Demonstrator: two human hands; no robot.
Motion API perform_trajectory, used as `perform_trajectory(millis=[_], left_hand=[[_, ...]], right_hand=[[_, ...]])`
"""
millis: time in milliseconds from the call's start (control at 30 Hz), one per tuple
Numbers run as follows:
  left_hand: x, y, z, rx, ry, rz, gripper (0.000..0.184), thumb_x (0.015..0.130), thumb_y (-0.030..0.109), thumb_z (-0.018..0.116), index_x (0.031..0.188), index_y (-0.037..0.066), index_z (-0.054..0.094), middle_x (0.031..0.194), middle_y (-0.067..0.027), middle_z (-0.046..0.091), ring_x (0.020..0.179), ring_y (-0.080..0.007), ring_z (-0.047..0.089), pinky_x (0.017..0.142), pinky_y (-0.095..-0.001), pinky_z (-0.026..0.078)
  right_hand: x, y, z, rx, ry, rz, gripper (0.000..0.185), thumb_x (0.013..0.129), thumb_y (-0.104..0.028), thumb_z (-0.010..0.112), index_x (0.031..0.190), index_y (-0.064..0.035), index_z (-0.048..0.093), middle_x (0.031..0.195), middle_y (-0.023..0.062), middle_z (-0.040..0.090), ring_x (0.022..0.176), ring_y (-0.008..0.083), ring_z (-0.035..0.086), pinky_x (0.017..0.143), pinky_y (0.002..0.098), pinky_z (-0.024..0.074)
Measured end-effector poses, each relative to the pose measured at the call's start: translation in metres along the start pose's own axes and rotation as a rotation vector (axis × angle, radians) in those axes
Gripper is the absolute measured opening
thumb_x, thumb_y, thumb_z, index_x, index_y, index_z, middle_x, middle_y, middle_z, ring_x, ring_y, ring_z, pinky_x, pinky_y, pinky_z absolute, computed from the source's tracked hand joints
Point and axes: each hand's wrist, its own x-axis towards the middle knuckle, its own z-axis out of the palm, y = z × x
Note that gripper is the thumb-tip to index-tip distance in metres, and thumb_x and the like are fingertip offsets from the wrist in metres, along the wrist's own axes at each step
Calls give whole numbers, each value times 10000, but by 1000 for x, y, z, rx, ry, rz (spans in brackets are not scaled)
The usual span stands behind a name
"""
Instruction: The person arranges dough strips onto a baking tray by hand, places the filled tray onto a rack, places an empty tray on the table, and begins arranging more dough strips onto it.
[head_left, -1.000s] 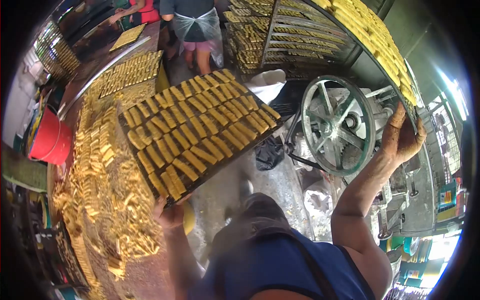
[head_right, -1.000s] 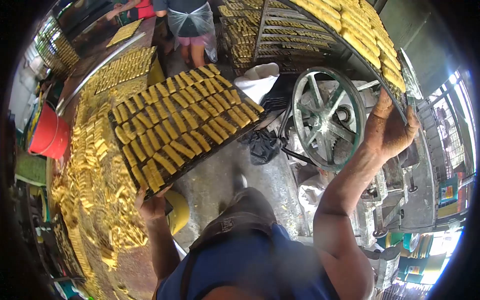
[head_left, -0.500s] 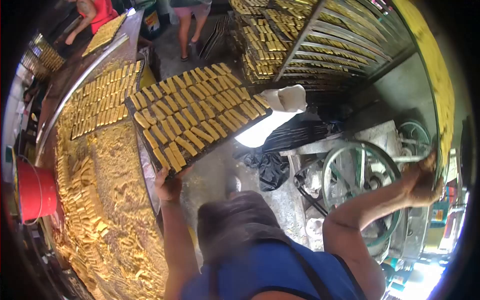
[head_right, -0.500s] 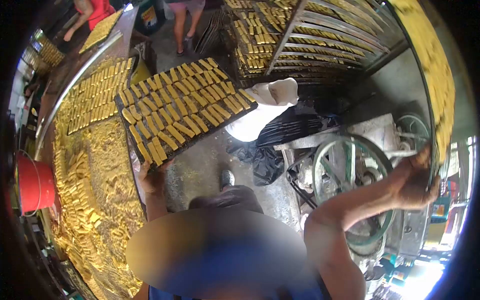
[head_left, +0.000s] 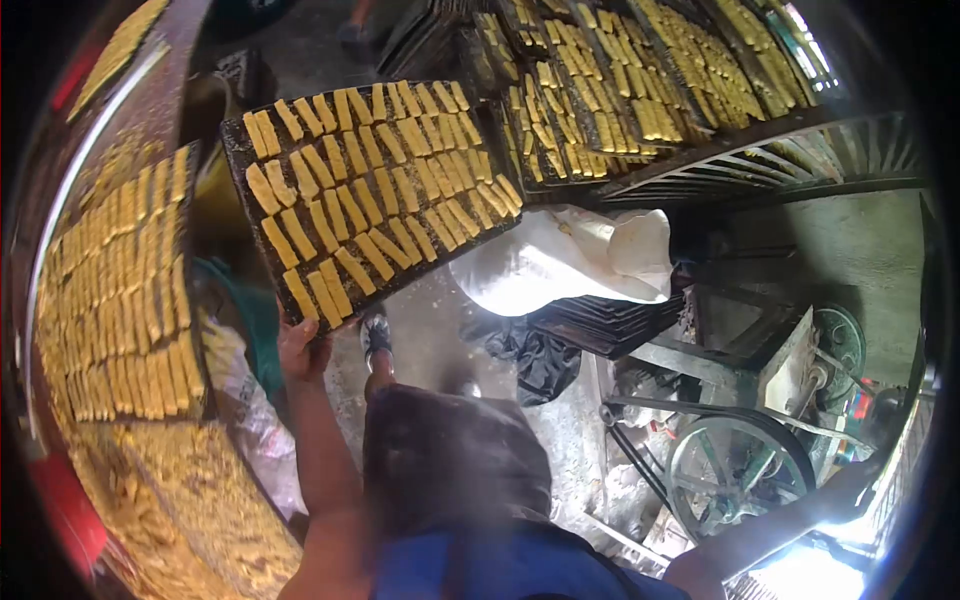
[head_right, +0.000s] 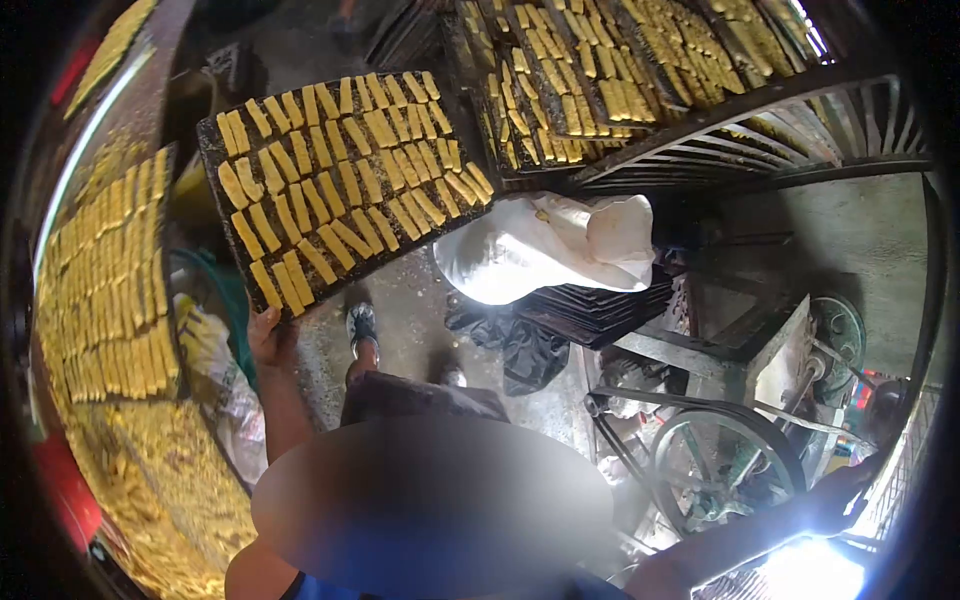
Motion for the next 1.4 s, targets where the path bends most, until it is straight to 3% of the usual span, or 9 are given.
perform_trajectory(millis=[200, 400, 800, 900, 933, 1000, 1100, 1233, 1400], left_hand=[[52, -43, -98, -145, 0, -110, 615, 806, 61, 591, 1398, 35, 425, 1263, -164, 601, 1140, -350, 619, 919, -504, 552], [79, -98, -201, -294, -118, -91, 536, 893, 156, 568, 1401, 19, 468, 1357, -174, 561, 1210, -361, 572, 1008, -643, 424], [125, -184, -299, -422, -263, -58, 531, 897, 237, 622, 1373, 29, 516, 1379, -173, 545, 1261, -339, 538, 1042, -575, 433], [139, -206, -321, -361, -265, -33, 483, 906, 231, 629, 1337, 28, 549, 1370, -175, 551, 1268, -326, 532, 1052, -531, 443], [142, -212, -331, -354, -248, -36, 474, 903, 230, 632, 1327, 31, 558, 1366, -174, 554, 1267, -326, 532, 1048, -530, 447], [145, -238, -354, -404, -196, 1, 509, 899, 226, 636, 1350, 18, 524, 1373, -182, 544, 1256, -351, 535, 1037, -564, 443], [167, -261, -374, -402, -236, -10, 587, 891, 212, 632, 1409, 17, 435, 1378, -184, 529, 1236, -380, 539, 981, -601, 483], [172, -288, -392, -403, -149, -89, 582, 879, 219, 634, 1401, 37, 452, 1371, -179, 532, 1225, -384, 547, 981, -609, 490], [204, -335, -416, -443, -238, -172, 610, 837, 293, 598, 1353, -17, 503, 1347, -178, 561, 1220, -401, 555, 993, -765, 346]], right_hand=[[-42, 19, 4, -618, -59, -290, 425, 791, -96, 683, 1073, 164, 499, 986, 247, 570, 904, 348, 592, 830, 416, 495], [-71, 41, -2, -1410, -86, -890, 367, 811, -114, 710, 1025, 127, 535, 904, 197, 593, 822, 305, 608, 757, 383, 510], [-84, 114, -13, -1604, -236, -1956, 271, 852, -151, 766, 929, 54, 606, 739, 97, 638, 656, 221, 639, 611, 319, 540], [-89, 141, -3, -1664, 48, -1245, 358, 774, -274, 844, 759, 1, 614, 609, 84, 604, 532, 229, 606, 475, 339, 496], [-86, 147, -4, -1657, 43, -1250, 358, 774, -274, 844, 759, 1, 614, 609, 84, 604, 532, 229, 606, 475, 339, 496], [-78, 153, 7, -1337, -115, -1883, 335, 771, -262, 846, 713, -22, 619, 630, 95, 632, 545, 226, 614, 472, 344, 491], [-84, 139, 9, -1791, 5, -1381, 300, 797, -248, 822, 749, -25, 627, 701, 85, 656, 542, 222, 607, 469, 353, 482], [-139, 145, 51, -2114, -321, -2163, 280, 811, -227, 808, 754, -23, 625, 721, 81, 657, 544, 216, 605, 478, 354, 480], [-151, 157, 95, -2122, -433, -1989, 276, 817, -226, 801, 762, -21, 625, 725, 82, 657, 547, 217, 606, 482, 356, 481]])
